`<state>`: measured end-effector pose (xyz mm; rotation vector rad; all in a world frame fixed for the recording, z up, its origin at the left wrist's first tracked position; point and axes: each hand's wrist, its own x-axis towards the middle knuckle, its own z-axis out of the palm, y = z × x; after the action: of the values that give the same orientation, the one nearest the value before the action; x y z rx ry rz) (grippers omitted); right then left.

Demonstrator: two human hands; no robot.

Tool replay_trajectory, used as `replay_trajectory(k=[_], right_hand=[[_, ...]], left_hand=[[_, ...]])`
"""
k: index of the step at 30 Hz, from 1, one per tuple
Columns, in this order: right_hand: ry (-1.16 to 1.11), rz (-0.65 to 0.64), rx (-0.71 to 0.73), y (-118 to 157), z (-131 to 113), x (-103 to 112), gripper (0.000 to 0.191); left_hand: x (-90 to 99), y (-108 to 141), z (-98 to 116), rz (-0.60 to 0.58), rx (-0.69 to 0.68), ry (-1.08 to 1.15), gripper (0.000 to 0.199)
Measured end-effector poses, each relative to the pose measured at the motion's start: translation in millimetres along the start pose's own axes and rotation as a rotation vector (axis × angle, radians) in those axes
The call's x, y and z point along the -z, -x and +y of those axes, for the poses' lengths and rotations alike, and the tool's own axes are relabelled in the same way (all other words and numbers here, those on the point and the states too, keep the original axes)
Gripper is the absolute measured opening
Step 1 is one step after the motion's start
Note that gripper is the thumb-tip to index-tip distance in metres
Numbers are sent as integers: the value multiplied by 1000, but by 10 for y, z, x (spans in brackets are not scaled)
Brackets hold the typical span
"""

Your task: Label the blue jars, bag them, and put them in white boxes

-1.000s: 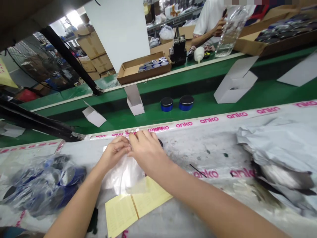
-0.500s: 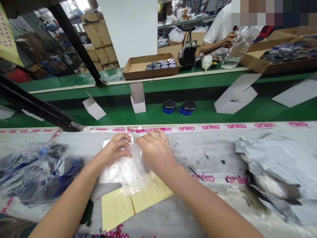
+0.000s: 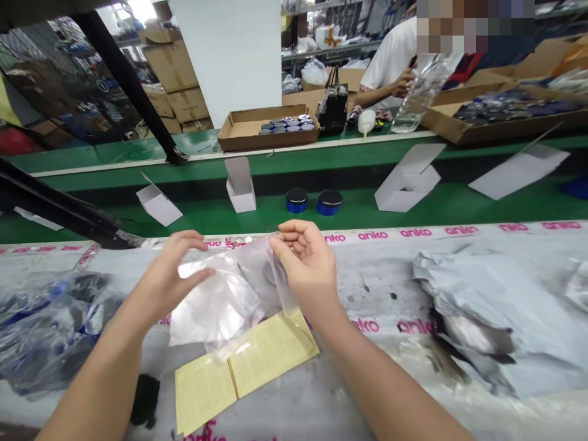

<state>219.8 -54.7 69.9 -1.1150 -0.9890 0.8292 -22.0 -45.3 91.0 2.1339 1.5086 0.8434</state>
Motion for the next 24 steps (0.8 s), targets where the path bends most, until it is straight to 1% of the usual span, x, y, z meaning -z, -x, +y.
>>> replay_trajectory(k=[1,2,3,4,5,6,7,9,11,12,13,14,15,16,17,18,20,22,24], right_hand=[[33,48,64,32,-10,-21,22],[85,88,142,72,-19,-43,21],[152,104,222,117,-25,-64,20],[228,86,299,167,-26,-83,18],[302,34,368,217,-21,-99,16],[358,-39,429,265,-9,-110,16],[391,-123,481,310,7,-116,18],[381,-263,554,379,47,-114,21],[344,-330,588,415,73,-99,20],[337,-351,576,419,74,-91,17],[340,-369,531,414,65,-86,12],[348,-385,455,400,48,-87,5],[357,-391,362,378,25,-96,9],[359,-390,281,348,-2,-115,20],[355,-394,226,312,-30,-143,26],[347,-414,197,272,-56,-175,24],[309,-468,180,183,-94,-231,4],[242,-493,99,94,-104,-226,11],[208,-408,6,23,-71,-125,17]], left_hand=[[12,32,121,87,62,97,12],[7,60,237,103,138,226,19],[-17,79,342,32,212,390,28],[-57,88,426,-78,282,576,36],[-110,85,487,-201,341,763,43],[-170,71,521,-297,390,924,47],[-231,49,532,-333,434,1045,47],[-332,-3,496,-285,491,1155,40],[-378,-46,422,-188,498,1153,35],[-380,-61,384,-131,493,1138,35],[-370,-71,350,-75,486,1116,36],[-351,-78,322,-25,474,1082,37],[-327,-84,303,10,455,1038,38],[-302,-89,291,20,428,989,37],[-278,-95,286,3,395,939,37],[-257,-101,284,-28,358,897,36],[-224,-119,281,-90,300,845,35],[-198,-139,255,-103,275,816,35],[-172,-162,193,-72,285,765,33]])
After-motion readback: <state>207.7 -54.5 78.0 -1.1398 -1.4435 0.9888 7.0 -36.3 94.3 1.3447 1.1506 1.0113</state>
